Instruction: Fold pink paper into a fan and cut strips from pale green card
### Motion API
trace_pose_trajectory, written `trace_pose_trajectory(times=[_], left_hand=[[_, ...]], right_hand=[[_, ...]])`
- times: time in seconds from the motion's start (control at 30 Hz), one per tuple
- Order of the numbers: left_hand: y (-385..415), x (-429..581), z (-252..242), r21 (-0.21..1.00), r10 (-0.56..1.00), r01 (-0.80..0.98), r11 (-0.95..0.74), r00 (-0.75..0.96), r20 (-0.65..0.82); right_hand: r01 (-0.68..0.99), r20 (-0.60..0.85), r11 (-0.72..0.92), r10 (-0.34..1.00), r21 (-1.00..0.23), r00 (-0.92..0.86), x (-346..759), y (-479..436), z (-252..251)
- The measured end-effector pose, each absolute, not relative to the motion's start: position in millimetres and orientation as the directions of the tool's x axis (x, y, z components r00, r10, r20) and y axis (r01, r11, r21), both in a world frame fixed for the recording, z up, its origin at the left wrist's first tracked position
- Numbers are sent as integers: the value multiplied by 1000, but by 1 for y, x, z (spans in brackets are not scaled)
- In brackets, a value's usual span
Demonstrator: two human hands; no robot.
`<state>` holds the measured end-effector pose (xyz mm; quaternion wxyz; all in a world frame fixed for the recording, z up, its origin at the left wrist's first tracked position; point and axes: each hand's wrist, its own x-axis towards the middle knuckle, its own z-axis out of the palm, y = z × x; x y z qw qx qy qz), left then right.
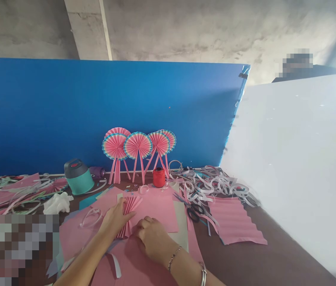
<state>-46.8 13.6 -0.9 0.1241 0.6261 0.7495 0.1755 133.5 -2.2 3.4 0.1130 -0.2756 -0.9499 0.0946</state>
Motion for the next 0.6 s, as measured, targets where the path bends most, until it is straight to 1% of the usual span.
trace_pose_trajectory(times=[0.6], left_hand=[[13, -45, 2, 432, 986, 891, 138, -166, 28]], right_hand=[[517, 137, 814, 563, -264, -815, 133, -4, 7]])
